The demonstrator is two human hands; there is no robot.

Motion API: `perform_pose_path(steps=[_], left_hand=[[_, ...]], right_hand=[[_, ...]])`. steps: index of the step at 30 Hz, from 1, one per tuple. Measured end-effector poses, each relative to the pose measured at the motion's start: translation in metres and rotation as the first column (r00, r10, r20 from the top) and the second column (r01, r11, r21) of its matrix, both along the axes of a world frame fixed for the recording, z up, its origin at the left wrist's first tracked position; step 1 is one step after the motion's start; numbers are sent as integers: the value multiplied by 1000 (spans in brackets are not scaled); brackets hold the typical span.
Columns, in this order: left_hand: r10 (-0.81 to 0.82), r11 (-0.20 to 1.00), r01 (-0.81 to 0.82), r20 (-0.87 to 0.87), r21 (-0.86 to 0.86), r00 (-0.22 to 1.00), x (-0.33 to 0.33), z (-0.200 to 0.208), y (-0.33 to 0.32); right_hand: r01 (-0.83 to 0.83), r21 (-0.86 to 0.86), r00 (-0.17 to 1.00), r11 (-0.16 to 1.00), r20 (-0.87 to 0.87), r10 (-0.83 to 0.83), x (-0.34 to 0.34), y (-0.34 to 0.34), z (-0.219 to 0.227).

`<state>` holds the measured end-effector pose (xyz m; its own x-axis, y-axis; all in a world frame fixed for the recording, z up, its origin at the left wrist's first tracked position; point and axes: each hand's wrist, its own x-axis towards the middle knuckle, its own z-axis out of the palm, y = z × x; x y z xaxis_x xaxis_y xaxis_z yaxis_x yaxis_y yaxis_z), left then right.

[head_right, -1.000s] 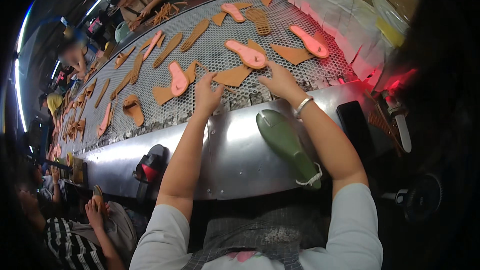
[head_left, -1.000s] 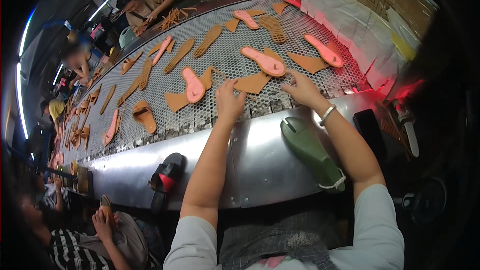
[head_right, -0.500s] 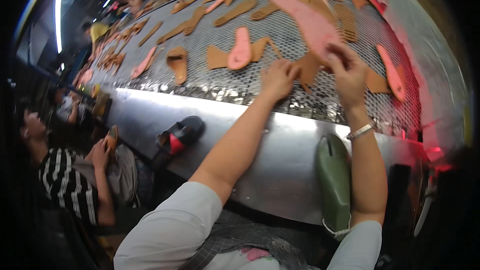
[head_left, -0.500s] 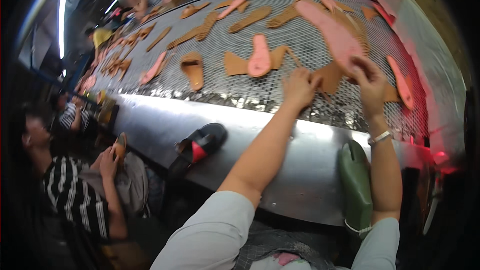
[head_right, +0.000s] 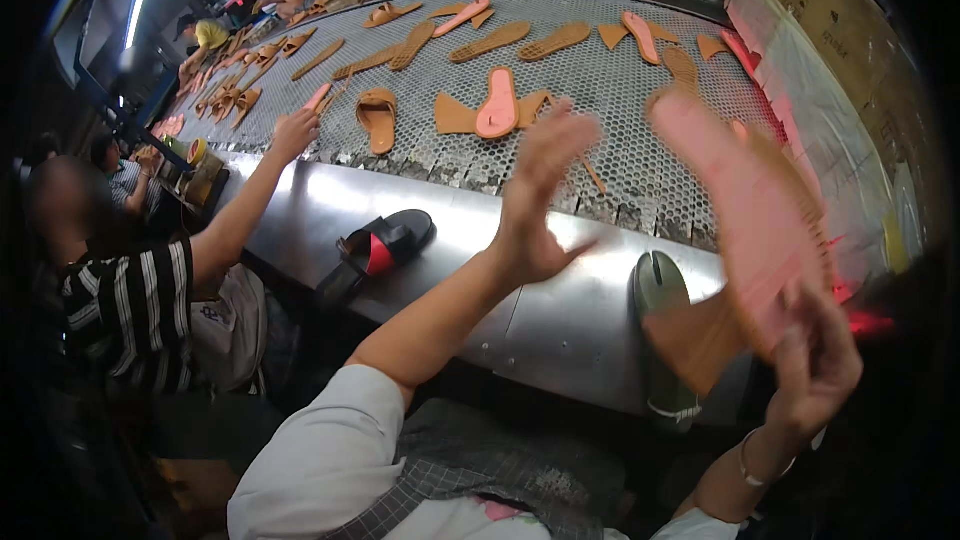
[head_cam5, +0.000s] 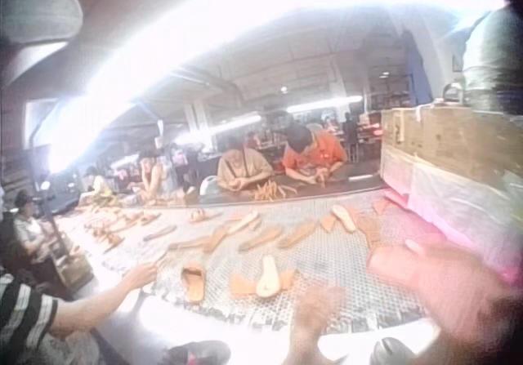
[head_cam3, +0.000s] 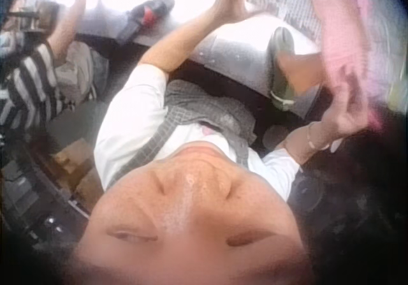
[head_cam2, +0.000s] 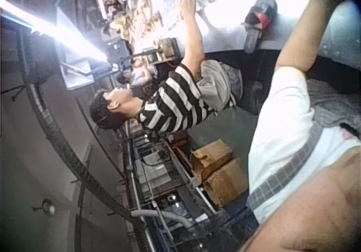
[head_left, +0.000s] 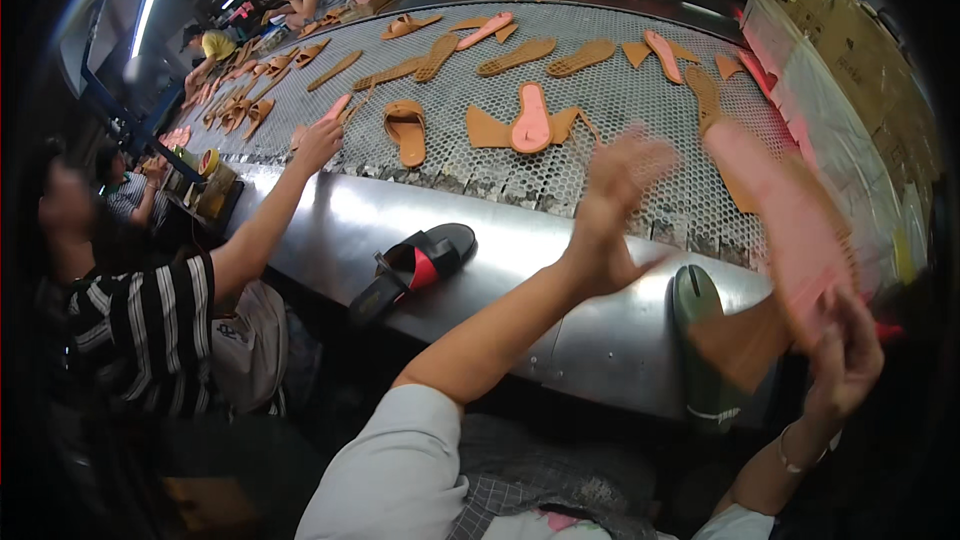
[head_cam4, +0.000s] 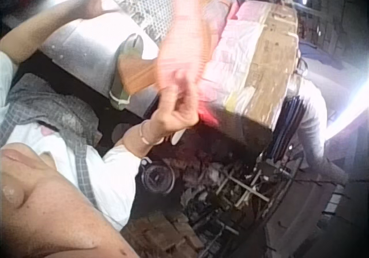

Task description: The person assembles sandals by taking straps and soles from a conveyor, wrapping and fitting them onto a shoe last by hand, and removing the shaped sandal from the last.

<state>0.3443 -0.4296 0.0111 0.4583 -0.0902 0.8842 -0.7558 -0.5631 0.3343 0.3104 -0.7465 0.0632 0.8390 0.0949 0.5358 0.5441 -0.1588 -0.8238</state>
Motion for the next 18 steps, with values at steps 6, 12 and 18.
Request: perform_pose_path(steps=[6, 12, 18], left_hand=[[-123, 905, 295, -476, 306, 871, -120, 33, -45], [-479, 846, 145, -613, -512, 628, -158, -4, -13], [-592, 533, -159, -501, -831, 631, -174, -43, 25]], right_hand=[[-447, 213, 807, 869, -325, 494, -84, 51, 4], [-32, -310, 974, 950, -224, -40, -57, 20, -77], [-100, -565, 936, 819, -334, -116, -92, -17, -99]])
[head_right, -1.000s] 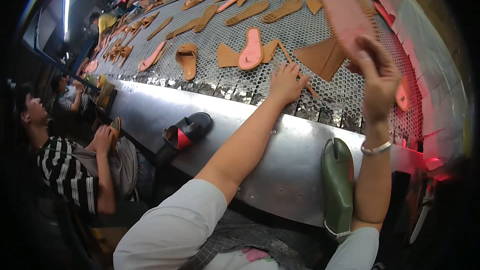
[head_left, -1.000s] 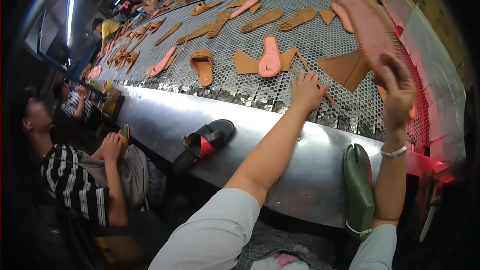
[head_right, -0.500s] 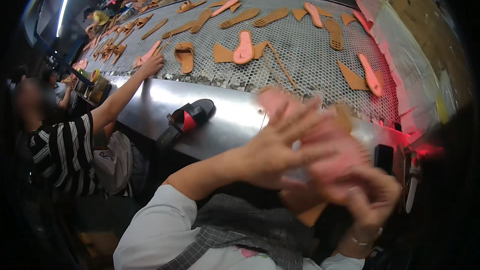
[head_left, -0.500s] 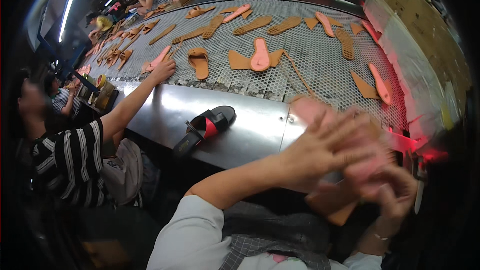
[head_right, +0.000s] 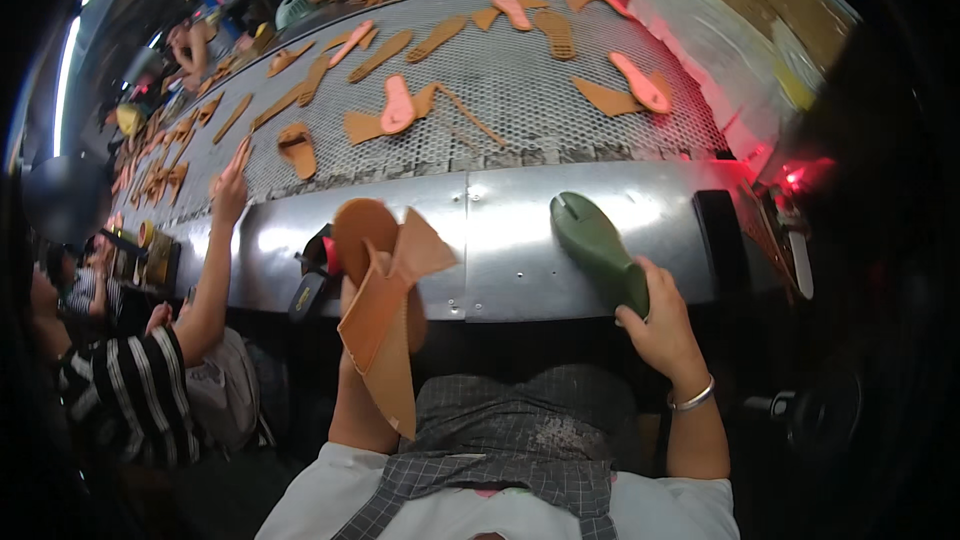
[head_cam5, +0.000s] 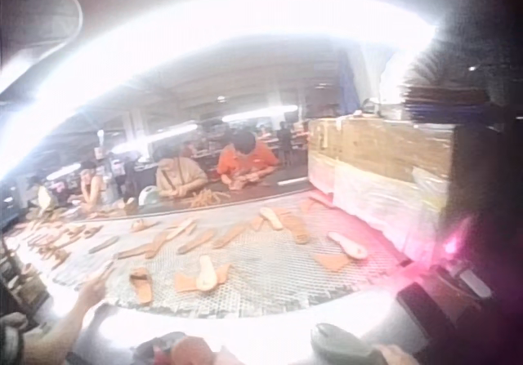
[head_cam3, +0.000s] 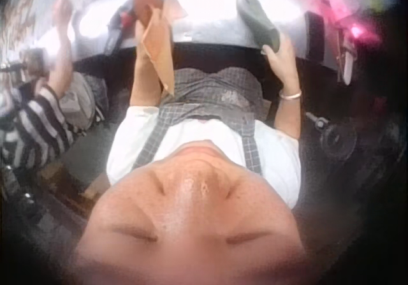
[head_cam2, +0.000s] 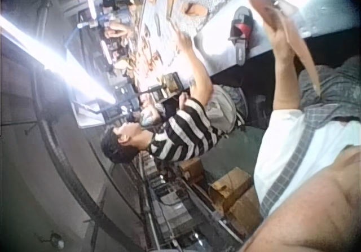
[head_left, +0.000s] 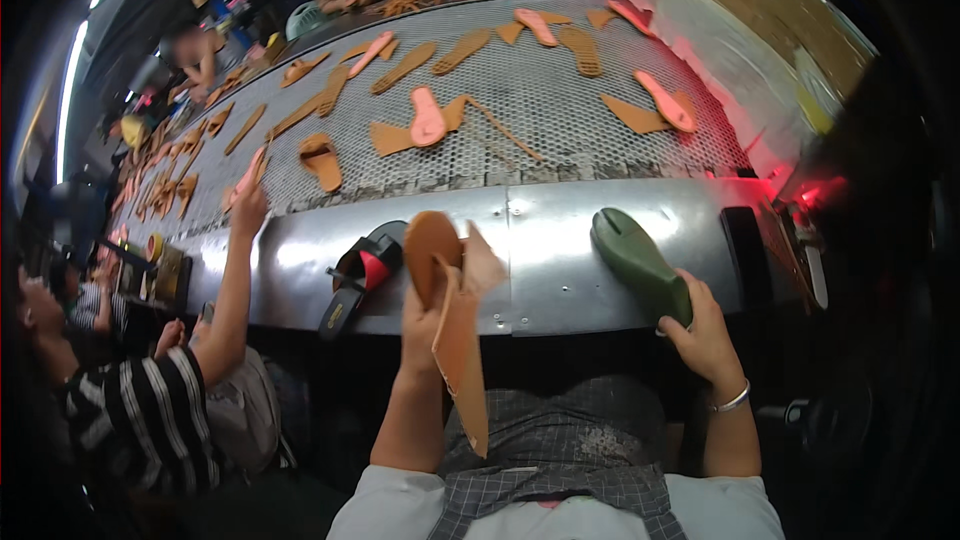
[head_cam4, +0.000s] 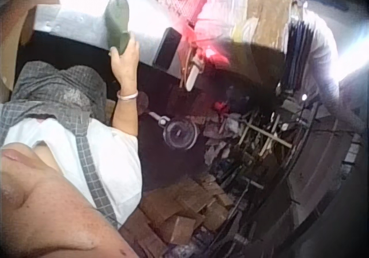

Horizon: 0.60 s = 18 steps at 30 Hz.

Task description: The person assembles sandals by taking straps and soles from a conveyor, wrapping and fitting them onto a shoe last by hand, and removing the shaped sandal from the last.

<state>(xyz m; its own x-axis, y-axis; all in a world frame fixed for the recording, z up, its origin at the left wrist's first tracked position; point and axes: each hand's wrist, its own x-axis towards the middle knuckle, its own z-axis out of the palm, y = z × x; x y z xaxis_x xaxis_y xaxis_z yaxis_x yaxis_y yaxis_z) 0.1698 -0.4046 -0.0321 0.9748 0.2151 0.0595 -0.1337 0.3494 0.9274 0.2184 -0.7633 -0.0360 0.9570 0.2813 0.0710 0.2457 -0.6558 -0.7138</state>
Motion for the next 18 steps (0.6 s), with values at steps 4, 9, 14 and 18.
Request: perform_pose_path(steps=[4, 9, 14, 18], left_hand=[[97, 977, -77, 93, -198, 991, -4, 30, -9], [-67, 995, 74, 92, -68, 993, 14, 38, -35], [-101, 988, 113, -110, 107, 989, 21, 33, -75], [-100, 994, 102, -45, 49, 994, 10, 34, -98]], right_hand=[[46, 254, 900, 966, -430, 70, -51, -3, 1], [80, 735, 620, 673, -565, 544, -88, -9, -31], [70, 810, 511, 582, -530, 677, -95, 27, -19], [7, 827, 644, 562, -434, 630, -83, 32, -12]])
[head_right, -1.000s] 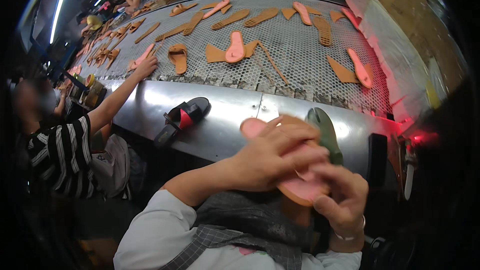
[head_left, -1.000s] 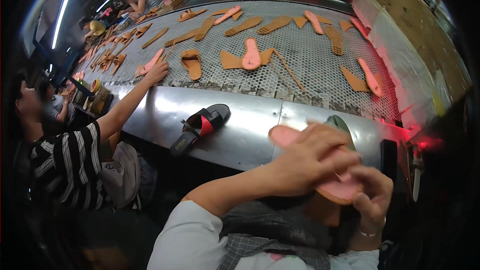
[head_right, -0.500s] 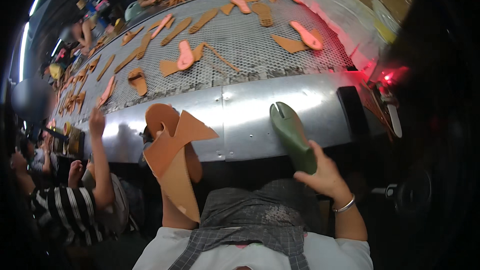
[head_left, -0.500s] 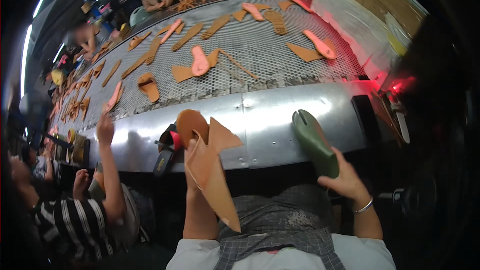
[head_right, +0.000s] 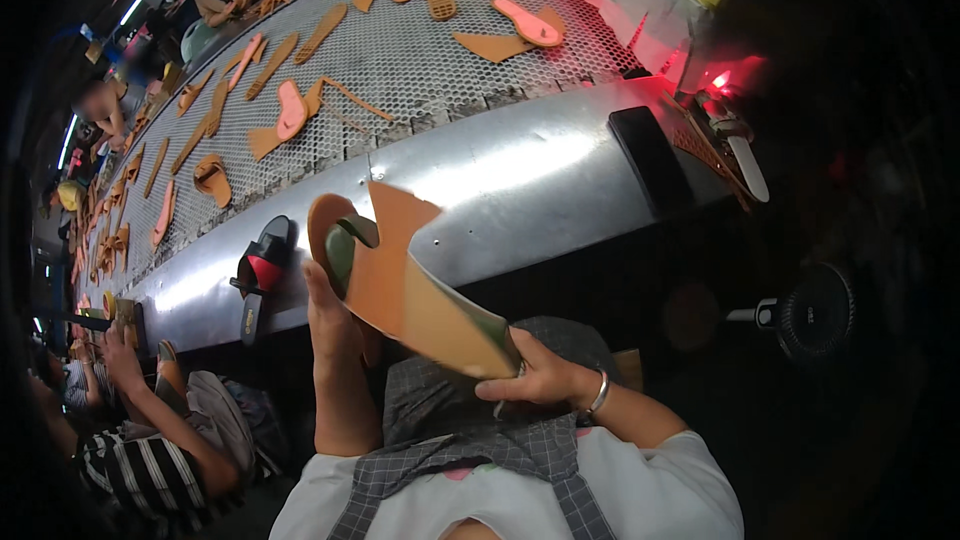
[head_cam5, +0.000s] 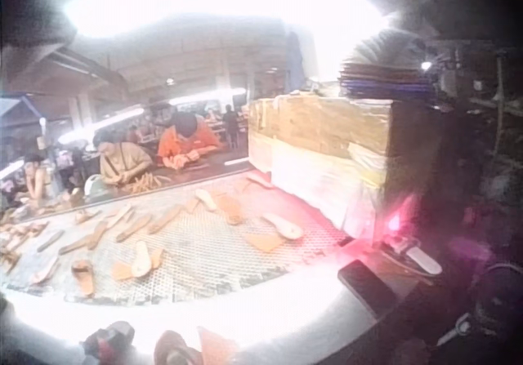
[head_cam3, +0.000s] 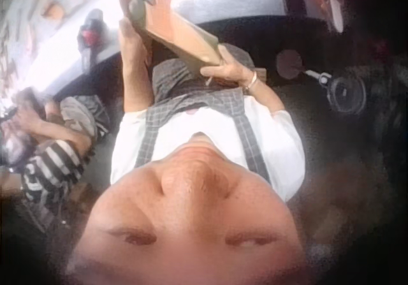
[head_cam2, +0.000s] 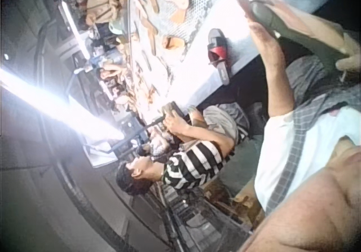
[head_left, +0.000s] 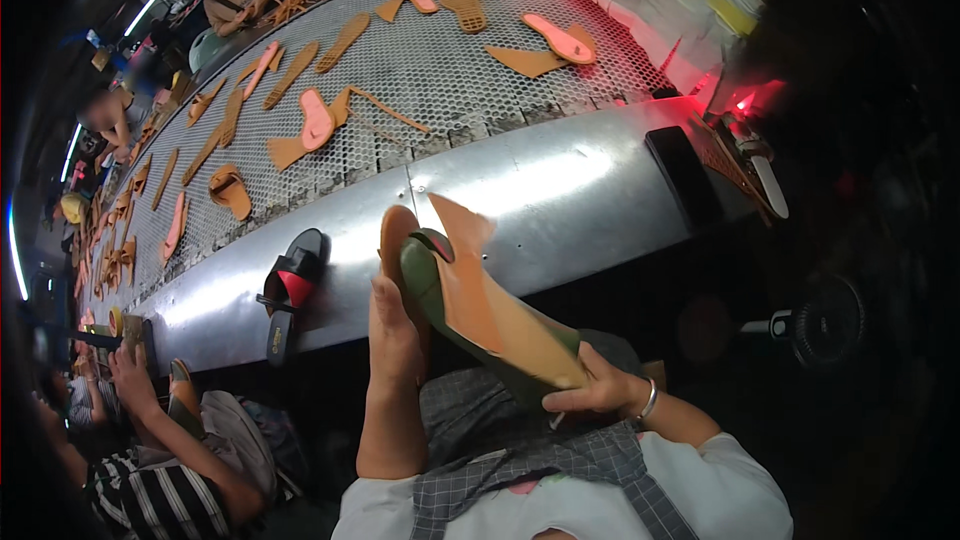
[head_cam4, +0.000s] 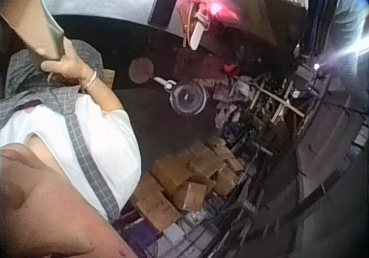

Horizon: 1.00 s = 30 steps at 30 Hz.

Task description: The person assembles sandals by taking straps and soles from a conveyor, wrapping and fitting them onto a shoe last by hand, and removing the shaped sandal from the last.

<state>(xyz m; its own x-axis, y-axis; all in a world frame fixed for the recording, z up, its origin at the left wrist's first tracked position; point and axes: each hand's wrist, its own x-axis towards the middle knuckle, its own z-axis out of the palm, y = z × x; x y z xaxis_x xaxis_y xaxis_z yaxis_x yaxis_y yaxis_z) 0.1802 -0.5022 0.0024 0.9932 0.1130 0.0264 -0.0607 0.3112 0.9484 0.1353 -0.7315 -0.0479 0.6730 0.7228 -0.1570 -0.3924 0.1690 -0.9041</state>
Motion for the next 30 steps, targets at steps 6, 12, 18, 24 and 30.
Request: perform_pose_path(steps=[6, 12, 18, 24, 30], left_hand=[[-229, 877, 228, 49, -422, 972, -20, -32, -20], [-163, 623, 252, 193, -741, 968, -6, -58, -6], [-264, 219, 109, 49, -970, 963, 9, -29, -3], [-473, 239, 107, -19, -965, 881, -12, -70, -54], [-695, 180, 265, 68, -947, 716, -31, -162, -76]], right_hand=[[139, 33, 938, 990, 315, -142, 17, 16, 12], [296, -358, 853, 885, 517, -76, 29, -7, 13], [32, 204, 948, 978, -316, 35, 21, 10, 3], [106, -40, 957, 994, 277, -91, 42, -20, -21], [496, -24, 768, 868, -454, -451, 50, -75, -63]])
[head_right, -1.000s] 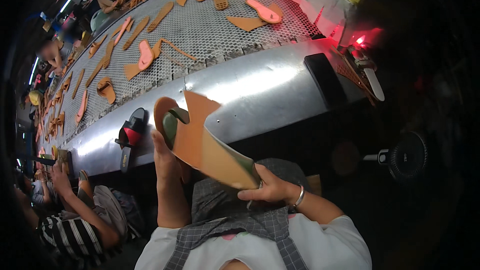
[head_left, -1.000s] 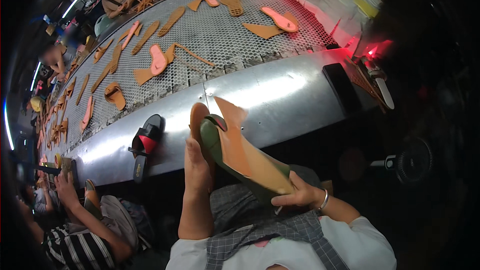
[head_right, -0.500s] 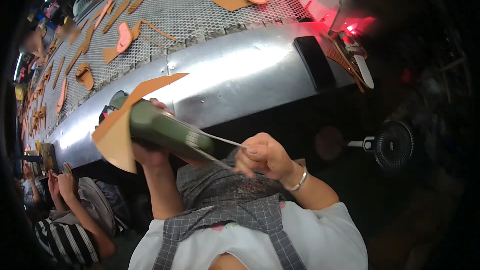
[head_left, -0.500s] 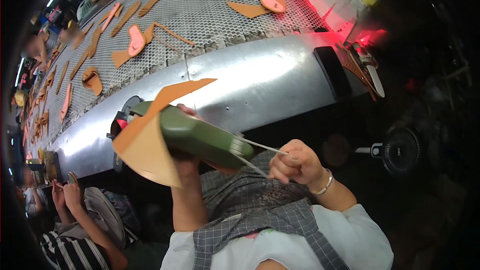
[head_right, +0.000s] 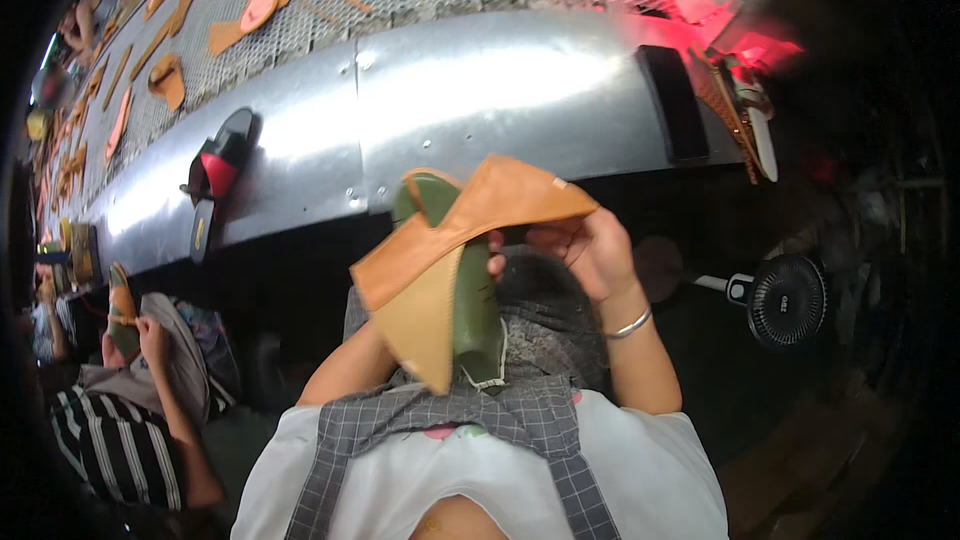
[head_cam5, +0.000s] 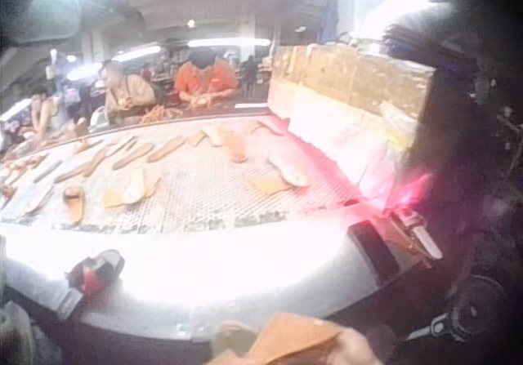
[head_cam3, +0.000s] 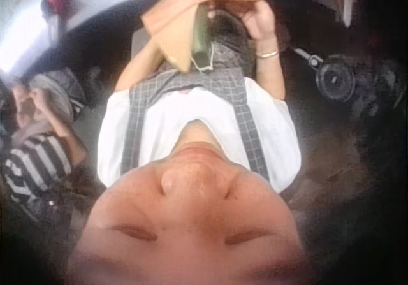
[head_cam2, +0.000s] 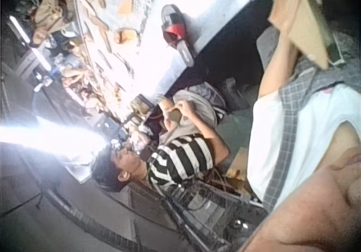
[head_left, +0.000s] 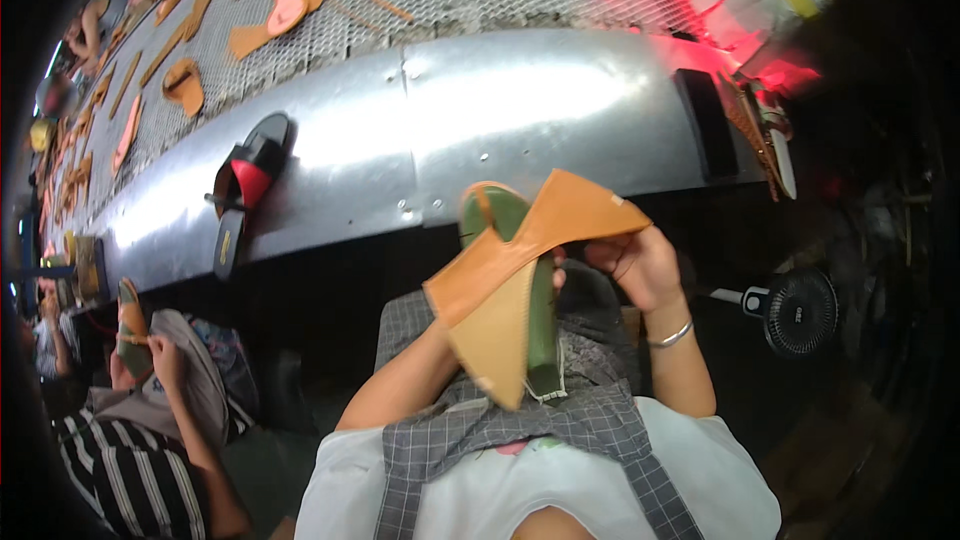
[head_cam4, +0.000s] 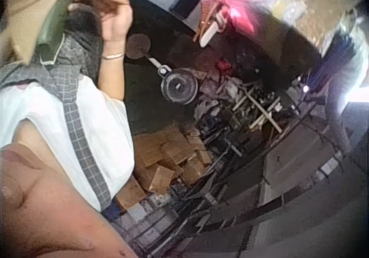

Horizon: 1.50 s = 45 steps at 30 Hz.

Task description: The person assembles sandals by taking straps and soles from a conveyor, wrapping and fitting them onto a shoe last by hand, and removing the shaped sandal from the last.

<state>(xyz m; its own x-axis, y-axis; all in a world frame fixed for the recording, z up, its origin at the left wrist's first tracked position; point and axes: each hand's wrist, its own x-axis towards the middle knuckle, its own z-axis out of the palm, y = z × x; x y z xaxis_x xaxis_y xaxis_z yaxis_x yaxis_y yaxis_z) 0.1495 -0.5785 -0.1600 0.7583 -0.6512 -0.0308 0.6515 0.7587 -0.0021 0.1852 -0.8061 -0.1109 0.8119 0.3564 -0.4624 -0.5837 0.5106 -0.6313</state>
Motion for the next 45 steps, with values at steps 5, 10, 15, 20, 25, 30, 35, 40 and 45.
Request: perform_pose_path(steps=[5, 10, 15, 20, 25, 30, 35, 40, 45], left_hand=[[-49, 975, 109, -291, 194, 955, 0, 30, 25], [66, 623, 1, -54, 782, 996, -10, 44, 106], [-95, 176, -243, 263, 954, 960, -18, 87, 96], [111, 272, -216, 192, 938, 975, -16, 67, 93], [213, 283, -293, 238, 913, 948, -16, 25, 84], [172, 408, -158, 94, 899, 981, -7, 6, 81], [148, 363, -310, 274, 879, 950, -8, 54, 76], [-6, 255, -492, 510, 832, 860, -10, 106, 69], [-79, 226, -565, 593, 793, 801, -6, 117, 56]], right_hand=[[-133, 224, 989, 965, -37, 144, 33, -9, -13], [-508, -305, 800, 806, 181, 573, 51, -23, -7], [-505, -319, 823, 802, 104, 559, 27, 9, 10], [-290, -484, 882, 826, 199, 426, -2, 32, 22], [-101, -517, 904, 850, 309, 295, -31, 47, 7], [-40, -342, 989, 939, 121, 86, -50, 60, -15], [34, -160, 999, 986, -2, -35, -55, 72, -11], [-19, -106, 999, 994, -40, 15, -54, 64, -6], [-48, 7, 988, 999, -144, 49, -69, 47, -20]])
